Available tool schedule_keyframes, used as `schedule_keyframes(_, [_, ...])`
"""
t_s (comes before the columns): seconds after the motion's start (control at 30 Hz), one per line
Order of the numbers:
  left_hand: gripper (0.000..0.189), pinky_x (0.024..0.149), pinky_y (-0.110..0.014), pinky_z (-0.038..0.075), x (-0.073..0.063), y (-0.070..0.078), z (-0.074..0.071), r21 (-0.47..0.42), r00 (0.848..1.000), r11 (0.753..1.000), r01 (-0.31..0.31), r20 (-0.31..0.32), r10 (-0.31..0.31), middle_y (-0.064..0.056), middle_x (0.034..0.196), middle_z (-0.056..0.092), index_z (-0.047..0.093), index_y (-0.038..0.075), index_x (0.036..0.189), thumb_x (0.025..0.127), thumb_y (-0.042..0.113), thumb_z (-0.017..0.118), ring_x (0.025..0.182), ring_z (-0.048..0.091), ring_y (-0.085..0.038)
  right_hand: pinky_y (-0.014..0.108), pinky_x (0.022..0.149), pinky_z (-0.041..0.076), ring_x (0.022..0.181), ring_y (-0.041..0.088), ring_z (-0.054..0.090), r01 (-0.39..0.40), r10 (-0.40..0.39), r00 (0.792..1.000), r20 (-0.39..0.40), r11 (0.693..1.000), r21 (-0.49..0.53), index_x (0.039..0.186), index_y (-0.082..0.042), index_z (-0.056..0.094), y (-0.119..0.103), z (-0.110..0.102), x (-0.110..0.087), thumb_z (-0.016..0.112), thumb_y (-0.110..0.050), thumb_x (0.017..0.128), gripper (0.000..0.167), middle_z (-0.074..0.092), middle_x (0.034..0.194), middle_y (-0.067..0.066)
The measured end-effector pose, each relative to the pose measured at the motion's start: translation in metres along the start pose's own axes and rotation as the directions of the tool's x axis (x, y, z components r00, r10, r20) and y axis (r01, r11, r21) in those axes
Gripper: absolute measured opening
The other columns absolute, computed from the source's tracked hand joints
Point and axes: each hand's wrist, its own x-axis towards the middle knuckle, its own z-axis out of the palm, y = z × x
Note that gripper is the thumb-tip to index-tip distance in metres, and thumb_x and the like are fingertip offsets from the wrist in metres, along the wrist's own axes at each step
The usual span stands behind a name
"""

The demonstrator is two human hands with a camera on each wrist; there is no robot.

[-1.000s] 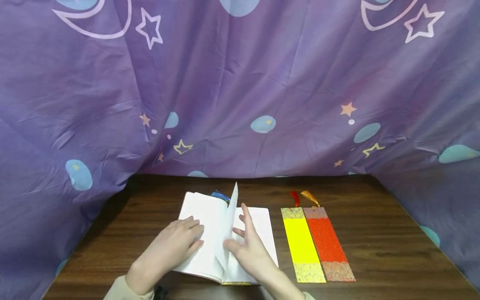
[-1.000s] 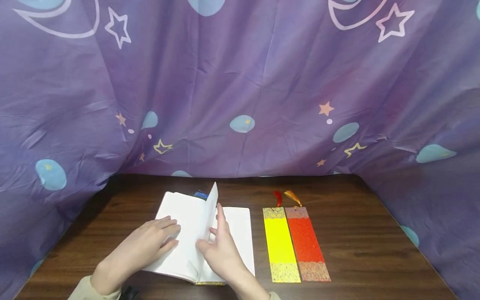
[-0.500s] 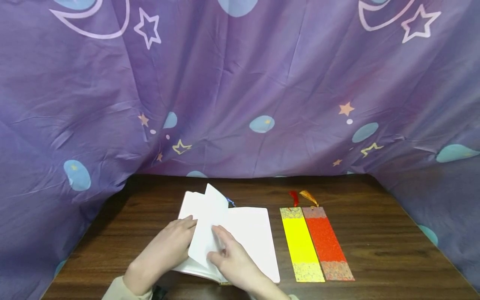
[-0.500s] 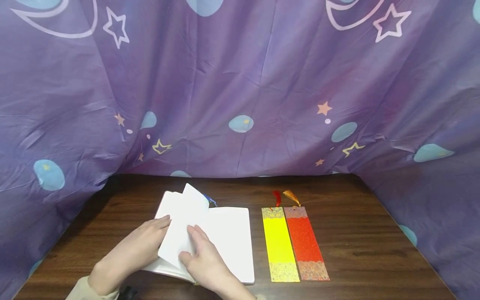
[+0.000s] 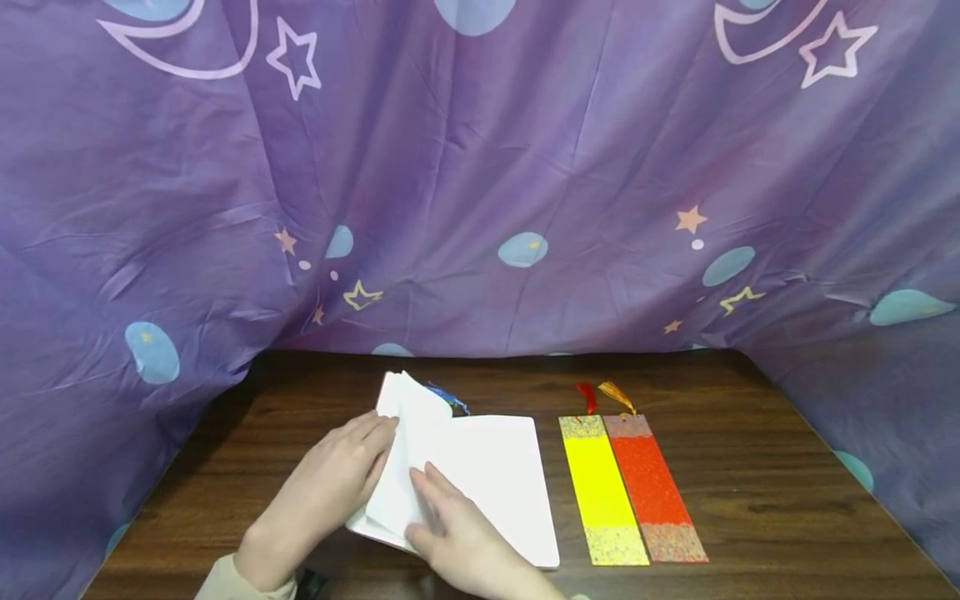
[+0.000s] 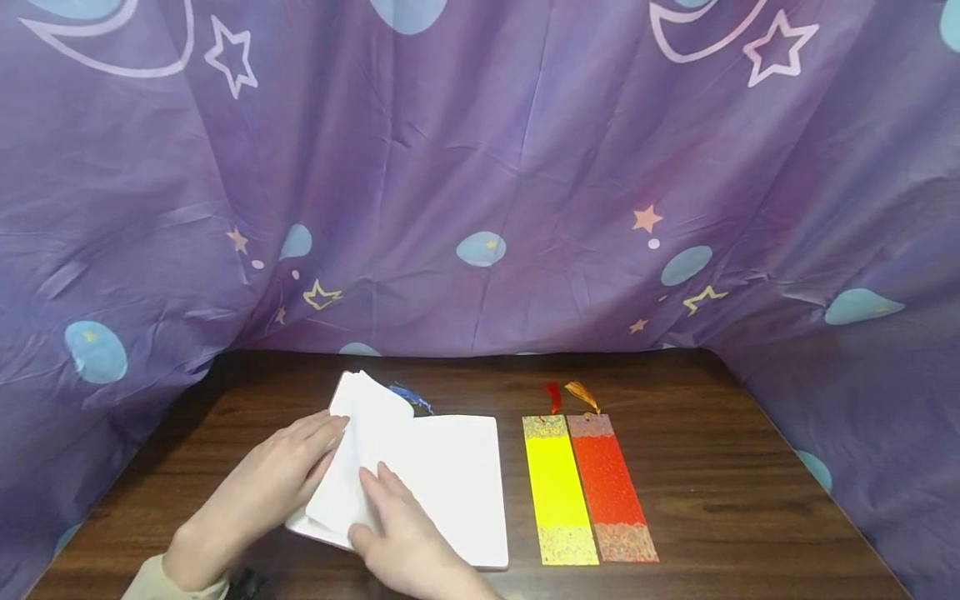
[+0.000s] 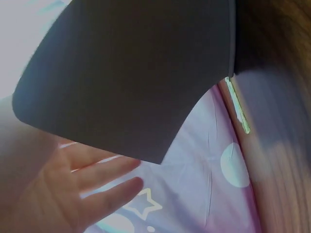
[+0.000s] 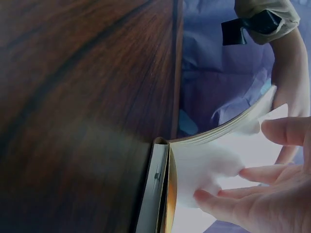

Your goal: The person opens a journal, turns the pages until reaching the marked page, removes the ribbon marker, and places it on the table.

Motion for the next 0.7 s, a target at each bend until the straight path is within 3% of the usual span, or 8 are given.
schedule_keyframes(0.13, [0.032,0.092,-0.048,0.052,0.002,0.001,0.000,0.019,0.998,0.999,0.033,-0.055,-0.032,-0.017,0.119,0.066,0.066,0.000,0.120,0.089,0.007,0.065,0.112,0.062,-0.031,0.052,0.113,0.028,0.140,0.033,0.031,0.026,-0.025,1.000,0.008,0.997,-0.072,0.147,-0.009,0.044,0.001,0.000,-0.001,0.063,-0.027,0.092,0.060,0.031,0.155,0.016])
schedule_keyframes(0.23, [0.029,0.095,-0.048,0.050,0.003,0.002,0.002,0.031,0.998,0.999,0.016,-0.061,-0.014,-0.015,0.118,0.067,0.068,0.002,0.116,0.088,0.009,0.065,0.115,0.060,-0.031,0.051,0.113,0.029,0.141,0.031,0.032,0.042,-0.039,0.999,0.028,0.991,-0.126,0.146,-0.011,0.046,0.002,0.001,-0.002,0.062,-0.029,0.093,0.058,0.032,0.155,0.015])
schedule_keyframes(0.5, [0.027,0.100,-0.047,0.046,0.001,0.008,0.015,0.009,0.990,0.990,-0.138,0.004,0.138,-0.013,0.114,0.068,0.070,0.003,0.111,0.086,0.014,0.072,0.120,0.057,-0.033,0.048,0.112,0.032,0.141,0.030,0.032,0.106,-0.087,0.993,0.084,0.964,-0.246,0.146,-0.011,0.046,0.001,0.000,-0.005,0.063,-0.031,0.094,0.058,0.031,0.155,0.015])
schedule_keyframes(0.7, [0.026,0.100,-0.046,0.047,-0.003,0.013,0.020,-0.004,0.981,0.985,-0.173,0.087,0.173,-0.011,0.111,0.068,0.071,0.004,0.110,0.087,0.018,0.071,0.117,0.059,-0.032,0.043,0.111,0.035,0.141,0.024,0.032,0.188,-0.139,0.977,0.160,0.917,-0.351,0.148,-0.013,0.043,0.001,-0.002,-0.006,0.063,-0.033,0.094,0.061,0.030,0.157,0.010])
